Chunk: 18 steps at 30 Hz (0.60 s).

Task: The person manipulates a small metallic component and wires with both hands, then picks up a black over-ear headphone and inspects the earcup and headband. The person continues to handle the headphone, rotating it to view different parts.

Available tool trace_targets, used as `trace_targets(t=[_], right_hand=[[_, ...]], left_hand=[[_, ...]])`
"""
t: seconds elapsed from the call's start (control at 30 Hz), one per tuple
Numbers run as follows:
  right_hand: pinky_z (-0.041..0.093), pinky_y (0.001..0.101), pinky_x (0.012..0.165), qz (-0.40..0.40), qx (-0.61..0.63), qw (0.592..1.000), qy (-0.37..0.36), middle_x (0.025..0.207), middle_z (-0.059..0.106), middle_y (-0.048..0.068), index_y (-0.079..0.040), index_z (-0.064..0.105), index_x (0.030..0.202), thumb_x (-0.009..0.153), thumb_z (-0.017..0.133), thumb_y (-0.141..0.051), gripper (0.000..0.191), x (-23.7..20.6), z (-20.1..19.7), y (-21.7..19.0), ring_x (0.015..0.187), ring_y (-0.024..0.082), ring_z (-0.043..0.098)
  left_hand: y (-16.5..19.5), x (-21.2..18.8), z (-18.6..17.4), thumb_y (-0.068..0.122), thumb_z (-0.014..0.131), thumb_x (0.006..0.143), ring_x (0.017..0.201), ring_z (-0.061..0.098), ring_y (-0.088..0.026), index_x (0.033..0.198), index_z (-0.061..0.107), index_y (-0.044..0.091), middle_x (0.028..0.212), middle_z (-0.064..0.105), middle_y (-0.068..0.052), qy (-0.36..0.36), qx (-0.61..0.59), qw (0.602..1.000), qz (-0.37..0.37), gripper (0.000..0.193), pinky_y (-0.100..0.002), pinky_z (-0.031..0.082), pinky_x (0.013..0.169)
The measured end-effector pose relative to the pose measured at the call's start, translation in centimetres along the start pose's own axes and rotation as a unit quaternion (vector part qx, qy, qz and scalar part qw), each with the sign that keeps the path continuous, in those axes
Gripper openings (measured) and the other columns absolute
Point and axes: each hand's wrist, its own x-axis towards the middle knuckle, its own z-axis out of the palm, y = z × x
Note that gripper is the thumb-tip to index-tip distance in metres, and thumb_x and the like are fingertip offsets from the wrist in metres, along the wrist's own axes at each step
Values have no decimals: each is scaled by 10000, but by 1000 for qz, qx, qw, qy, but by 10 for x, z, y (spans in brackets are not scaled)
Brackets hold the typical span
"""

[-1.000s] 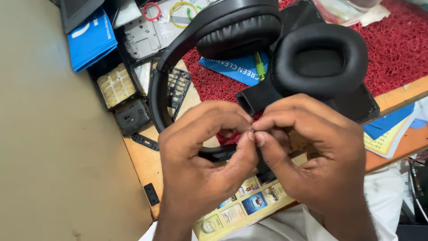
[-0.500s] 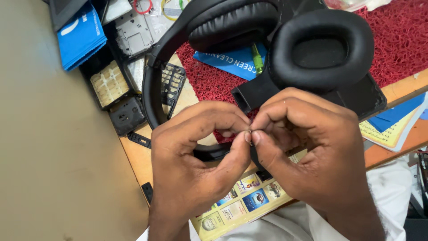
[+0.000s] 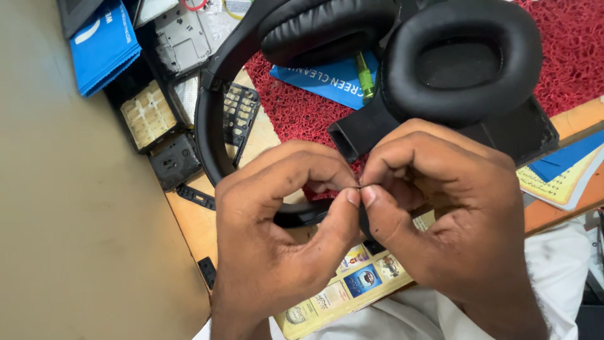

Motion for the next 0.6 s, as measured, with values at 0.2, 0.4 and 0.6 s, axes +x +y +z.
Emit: trace_targets(t=[0.2, 0.4, 0.6], right_hand=[[480, 140, 537, -2, -5, 1000, -5, 875, 647, 37, 14, 647, 870, 855, 703, 34, 62, 1, -2, 1, 669, -2, 578], [480, 138, 538, -6, 3, 1000, -9, 876, 646, 41, 20, 645, 874, 845, 700, 41, 65, 1, -3, 1, 668, -2, 586], [481, 137, 539, -13, 9, 1000, -15, 877, 649, 42, 22, 653, 881, 836, 697, 49, 68, 2, -4, 2, 671, -1, 587]], left_hand=[[0, 1, 0, -37, 706, 791, 726, 618, -99, 850, 667, -17, 826, 686, -67, -6, 1, 1000, 0, 73, -228, 499, 671], [-2, 1, 1, -32, 716, 800, 744, 626, -99, 858, 670, -11, 838, 688, -65, -9, -3, 1000, 2, 77, -232, 500, 685], [-1, 1, 2, -11, 745, 796, 731, 622, -90, 850, 674, 4, 832, 696, -50, -4, 3, 1000, -8, 90, -228, 496, 672]])
